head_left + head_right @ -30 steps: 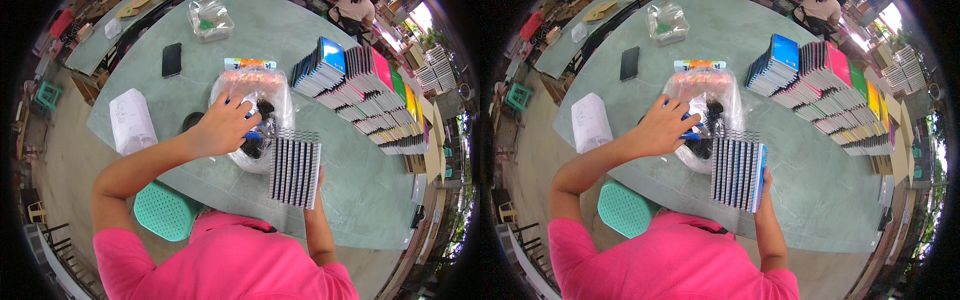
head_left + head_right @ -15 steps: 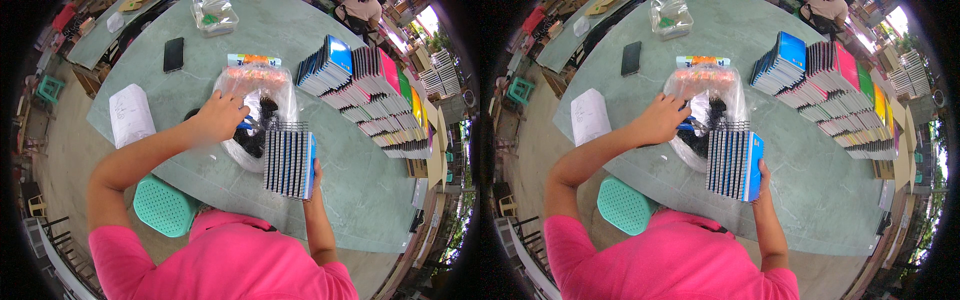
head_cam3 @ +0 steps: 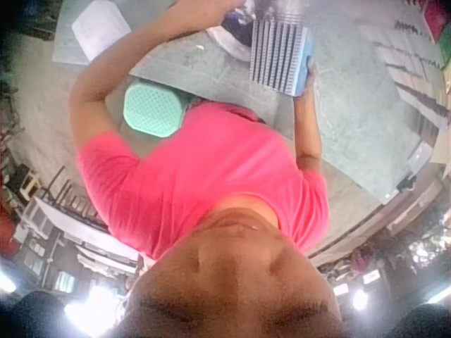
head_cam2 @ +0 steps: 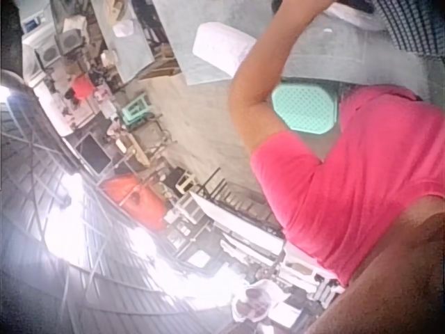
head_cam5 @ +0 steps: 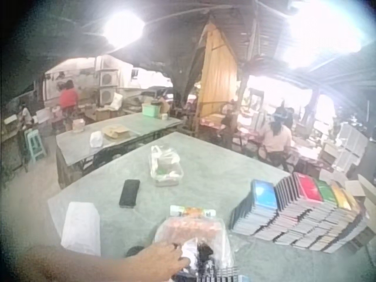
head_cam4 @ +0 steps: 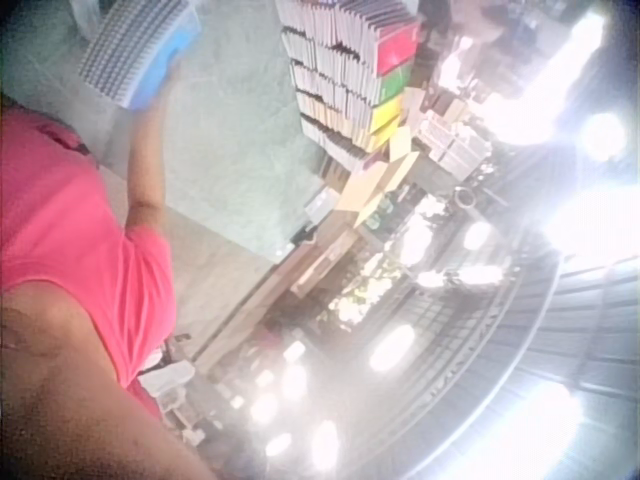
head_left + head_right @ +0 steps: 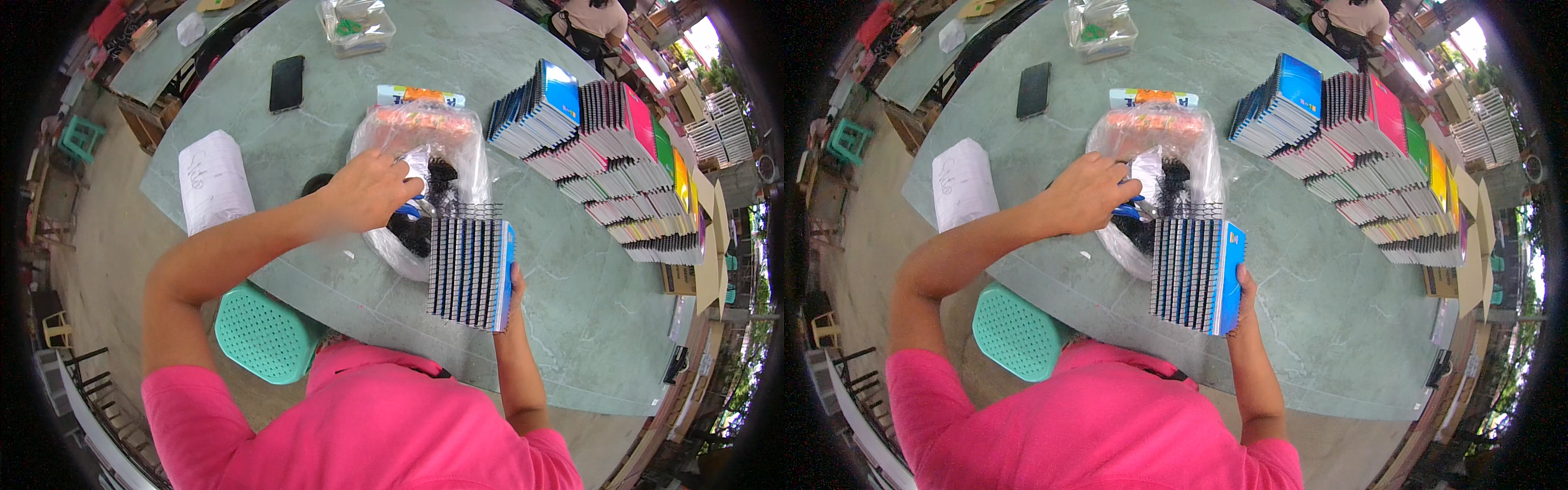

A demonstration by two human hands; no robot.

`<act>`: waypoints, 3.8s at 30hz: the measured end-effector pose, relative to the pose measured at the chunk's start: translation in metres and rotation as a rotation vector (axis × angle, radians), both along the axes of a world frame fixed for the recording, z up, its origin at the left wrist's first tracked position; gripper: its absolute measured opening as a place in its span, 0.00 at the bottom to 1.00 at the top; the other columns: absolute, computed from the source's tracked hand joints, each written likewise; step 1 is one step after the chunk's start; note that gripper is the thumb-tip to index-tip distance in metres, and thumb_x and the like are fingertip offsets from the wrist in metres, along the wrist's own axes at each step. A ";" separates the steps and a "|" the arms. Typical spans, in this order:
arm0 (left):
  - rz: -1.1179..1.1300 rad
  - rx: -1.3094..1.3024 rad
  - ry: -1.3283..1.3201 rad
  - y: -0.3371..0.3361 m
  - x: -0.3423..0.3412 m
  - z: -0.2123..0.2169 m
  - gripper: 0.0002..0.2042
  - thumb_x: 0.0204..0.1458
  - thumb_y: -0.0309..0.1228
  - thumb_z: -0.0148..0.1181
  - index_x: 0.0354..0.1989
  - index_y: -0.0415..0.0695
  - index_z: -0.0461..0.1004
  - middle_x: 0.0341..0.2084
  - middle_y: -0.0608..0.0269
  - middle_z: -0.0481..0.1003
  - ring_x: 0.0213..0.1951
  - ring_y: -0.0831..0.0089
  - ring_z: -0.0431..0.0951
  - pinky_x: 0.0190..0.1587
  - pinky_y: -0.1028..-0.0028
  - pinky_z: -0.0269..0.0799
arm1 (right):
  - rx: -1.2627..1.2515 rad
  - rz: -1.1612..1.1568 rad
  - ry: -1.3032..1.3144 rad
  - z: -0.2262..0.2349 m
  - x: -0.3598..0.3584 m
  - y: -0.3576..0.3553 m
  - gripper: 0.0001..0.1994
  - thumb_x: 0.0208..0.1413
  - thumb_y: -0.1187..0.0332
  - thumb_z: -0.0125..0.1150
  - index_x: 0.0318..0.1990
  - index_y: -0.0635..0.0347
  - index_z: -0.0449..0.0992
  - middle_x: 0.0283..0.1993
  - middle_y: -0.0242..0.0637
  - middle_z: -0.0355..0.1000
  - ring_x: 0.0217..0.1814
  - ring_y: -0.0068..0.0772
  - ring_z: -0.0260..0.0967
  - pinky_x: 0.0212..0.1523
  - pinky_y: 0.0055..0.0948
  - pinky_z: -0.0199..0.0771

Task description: The person assembles notebooks by manually aligning the spiral binder through the holes of the paper stacks and then using pliers to trim and finish the ends of the binder.

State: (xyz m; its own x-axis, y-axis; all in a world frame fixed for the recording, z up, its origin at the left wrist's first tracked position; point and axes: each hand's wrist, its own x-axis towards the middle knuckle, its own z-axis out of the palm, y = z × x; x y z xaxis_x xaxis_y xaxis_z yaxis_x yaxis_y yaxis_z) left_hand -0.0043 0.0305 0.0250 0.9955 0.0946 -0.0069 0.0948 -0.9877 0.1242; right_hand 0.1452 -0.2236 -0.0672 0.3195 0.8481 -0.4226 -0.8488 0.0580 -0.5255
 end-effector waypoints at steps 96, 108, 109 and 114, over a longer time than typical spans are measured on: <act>-0.080 0.069 -0.202 -0.007 0.015 0.013 0.21 0.30 0.26 0.61 0.40 0.47 0.71 0.33 0.59 0.68 0.43 0.63 0.66 0.45 0.65 0.58 | -0.042 0.039 0.043 -0.003 -0.008 0.015 0.36 0.39 0.51 0.63 0.53 0.67 0.61 0.45 0.47 0.68 0.43 0.42 0.69 0.45 0.40 0.71; -0.067 -0.019 -0.059 -0.002 0.014 0.002 0.18 0.31 0.25 0.60 0.36 0.44 0.71 0.34 0.53 0.69 0.39 0.59 0.70 0.39 0.65 0.65 | -0.076 0.072 0.016 0.002 -0.010 0.016 0.36 0.39 0.50 0.63 0.53 0.66 0.61 0.46 0.46 0.68 0.44 0.42 0.69 0.46 0.39 0.70; -0.072 -0.018 -0.079 -0.001 0.013 0.000 0.17 0.31 0.25 0.60 0.36 0.44 0.71 0.34 0.52 0.69 0.39 0.59 0.70 0.38 0.64 0.66 | -0.087 0.078 0.004 0.000 -0.009 0.016 0.36 0.39 0.50 0.62 0.53 0.65 0.62 0.46 0.46 0.68 0.44 0.41 0.69 0.46 0.39 0.70; -0.033 0.043 -0.210 0.007 0.012 0.007 0.19 0.32 0.26 0.60 0.39 0.45 0.70 0.34 0.56 0.69 0.43 0.62 0.68 0.45 0.64 0.61 | -0.073 0.064 0.046 0.000 -0.008 0.017 0.36 0.39 0.51 0.63 0.53 0.66 0.61 0.45 0.47 0.68 0.44 0.42 0.68 0.47 0.39 0.69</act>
